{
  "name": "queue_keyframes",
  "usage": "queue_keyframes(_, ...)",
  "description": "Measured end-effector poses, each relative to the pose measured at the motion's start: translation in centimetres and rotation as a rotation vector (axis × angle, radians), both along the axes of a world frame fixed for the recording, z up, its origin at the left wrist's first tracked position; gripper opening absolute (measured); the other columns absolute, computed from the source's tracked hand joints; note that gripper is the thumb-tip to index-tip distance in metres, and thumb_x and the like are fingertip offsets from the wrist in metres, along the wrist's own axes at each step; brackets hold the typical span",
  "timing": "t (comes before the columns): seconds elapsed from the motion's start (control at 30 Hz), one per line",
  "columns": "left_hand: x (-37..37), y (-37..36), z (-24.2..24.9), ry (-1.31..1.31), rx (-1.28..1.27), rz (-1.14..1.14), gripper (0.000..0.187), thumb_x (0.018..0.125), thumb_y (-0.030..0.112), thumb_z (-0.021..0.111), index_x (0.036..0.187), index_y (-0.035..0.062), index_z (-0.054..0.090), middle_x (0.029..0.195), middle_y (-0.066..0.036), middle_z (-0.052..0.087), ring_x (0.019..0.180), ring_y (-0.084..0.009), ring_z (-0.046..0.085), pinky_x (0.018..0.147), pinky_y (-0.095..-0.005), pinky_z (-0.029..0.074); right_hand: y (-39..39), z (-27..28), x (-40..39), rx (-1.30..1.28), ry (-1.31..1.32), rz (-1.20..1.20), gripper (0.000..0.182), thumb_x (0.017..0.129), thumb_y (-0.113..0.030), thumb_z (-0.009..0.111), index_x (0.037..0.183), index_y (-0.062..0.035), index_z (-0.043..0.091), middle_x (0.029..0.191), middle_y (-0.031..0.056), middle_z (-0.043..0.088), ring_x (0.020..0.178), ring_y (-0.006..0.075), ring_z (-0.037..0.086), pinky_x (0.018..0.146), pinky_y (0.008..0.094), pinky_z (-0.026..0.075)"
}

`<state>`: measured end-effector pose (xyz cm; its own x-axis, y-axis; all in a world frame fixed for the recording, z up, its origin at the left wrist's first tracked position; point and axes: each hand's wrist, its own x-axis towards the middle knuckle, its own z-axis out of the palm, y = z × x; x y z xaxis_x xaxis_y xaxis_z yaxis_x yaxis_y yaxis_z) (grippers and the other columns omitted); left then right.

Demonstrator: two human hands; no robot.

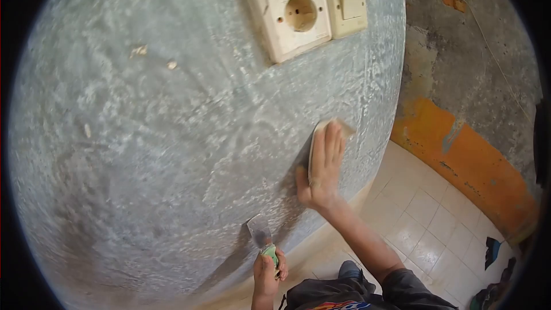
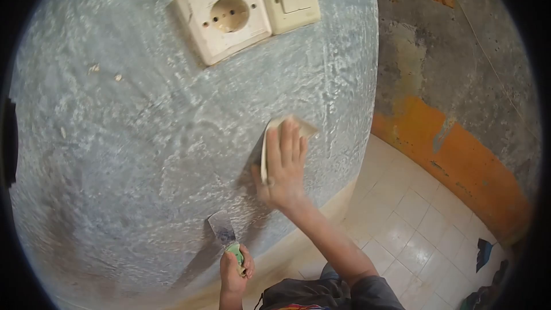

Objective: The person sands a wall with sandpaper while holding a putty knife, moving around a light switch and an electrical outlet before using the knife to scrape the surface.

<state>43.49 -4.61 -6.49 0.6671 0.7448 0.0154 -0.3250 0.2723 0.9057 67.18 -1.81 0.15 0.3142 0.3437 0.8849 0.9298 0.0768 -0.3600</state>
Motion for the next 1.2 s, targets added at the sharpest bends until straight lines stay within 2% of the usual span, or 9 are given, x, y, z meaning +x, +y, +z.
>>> queue_keyframes(0.13,1.6,-0.6,0.1,0.000,0.021,0.029,0.052,0.093,0.053,0.046,0.101,0.0011,0.047,0.065,-0.002,0.044,0.048,-0.0101,0.042,0.043,-0.0239,0.034,0.1,-12.1,-2.2,-0.041,-0.016,0.025,0.072,0.081,-0.026,0.058,0.139,0.0077,0.030,0.143,0.0386,0.018,0.135,0.0537,0.015,0.106,0.0650,0.011)
queue_keyframes(0.17,2.4,-0.8,0.1,0.017,-0.001,0.054,0.053,0.092,0.054,0.047,0.100,0.0019,0.048,0.064,-0.002,0.044,0.047,-0.0104,0.041,0.041,-0.0244,0.033,-0.6,-16.2,-2.3,-0.178,-0.085,0.065,0.084,0.081,-0.028,0.059,0.141,0.0116,0.017,0.147,0.0376,0.004,0.136,0.0556,0.005,0.106,0.0667,0.005)
queue_keyframes(0.3,5.8,-1.7,0.9,0.216,-0.026,0.156,0.043,0.094,0.053,0.045,0.087,0.0108,0.051,0.056,0.004,0.040,0.045,-0.0050,0.037,0.042,-0.0191,0.028,-0.8,-13.2,2.3,-0.133,-0.086,0.056,0.083,0.081,-0.031,0.059,0.141,0.0105,0.019,0.148,0.0367,0.005,0.136,0.0562,0.004,0.106,0.0666,0.005)
queue_keyframes(0.33,6.6,-1.7,0.5,0.233,-0.020,0.168,0.044,0.095,0.053,0.043,0.089,0.0105,0.051,0.056,0.004,0.040,0.043,-0.0057,0.036,0.040,-0.0199,0.027,-0.7,-9.3,4.2,-0.047,-0.023,0.007,0.072,0.081,-0.033,0.059,0.137,0.0049,0.035,0.145,0.0350,0.021,0.134,0.0524,0.019,0.106,0.0640,0.013)
queue_keyframes(0.5,11.2,-3.3,-0.9,-0.004,-0.009,0.246,0.052,0.091,0.056,0.046,0.100,0.0045,0.050,0.062,-0.001,0.043,0.045,-0.0107,0.040,0.040,-0.0254,0.032,-2.2,0.3,12.1,-0.097,-0.116,0.046,0.075,0.084,-0.026,0.055,0.143,0.0071,0.021,0.148,0.0346,0.009,0.139,0.0504,0.006,0.110,0.0603,0.004)
queue_keyframes(0.67,17.7,-4.6,-1.1,-0.131,-0.015,0.296,0.053,0.091,0.056,0.045,0.100,0.0036,0.050,0.060,-0.001,0.042,0.045,-0.0107,0.040,0.039,-0.0253,0.032,-3.2,-15.5,12.7,-0.204,-0.054,0.067,0.071,0.071,-0.029,0.060,0.133,0.0007,0.042,0.137,0.0330,0.033,0.128,0.0502,0.029,0.102,0.0660,0.018)
queue_keyframes(0.77,20.6,-5.5,-0.9,-0.094,0.018,0.322,0.054,0.092,0.056,0.042,0.100,0.0030,0.049,0.060,-0.001,0.042,0.045,-0.0113,0.040,0.039,-0.0256,0.032,-3.8,-13.8,16.2,-0.268,-0.113,0.104,0.072,0.071,-0.029,0.060,0.134,-0.0001,0.043,0.139,0.0329,0.030,0.131,0.0496,0.026,0.103,0.0657,0.017)
queue_keyframes(0.97,26.0,-7.1,0.3,-0.032,-0.151,0.570,0.045,0.095,0.053,0.041,0.087,0.0106,0.051,0.054,0.003,0.039,0.039,-0.0076,0.035,0.036,-0.0217,0.026,-3.6,5.6,23.0,-0.099,-0.234,0.041,0.077,0.078,-0.029,0.061,0.139,0.0080,0.030,0.145,0.0368,0.017,0.136,0.0526,0.012,0.107,0.0626,0.008)
queue_keyframes(1.2,28.2,-6.6,0.5,-0.073,0.001,0.446,0.055,0.094,0.055,0.038,0.104,0.0023,0.048,0.061,-0.002,0.043,0.045,-0.0131,0.040,0.039,-0.0271,0.033,-4.4,-11.7,22.4,-0.216,-0.230,0.129,0.073,0.073,-0.030,0.060,0.136,0.0012,0.039,0.143,0.0332,0.023,0.133,0.0499,0.020,0.104,0.0653,0.010)
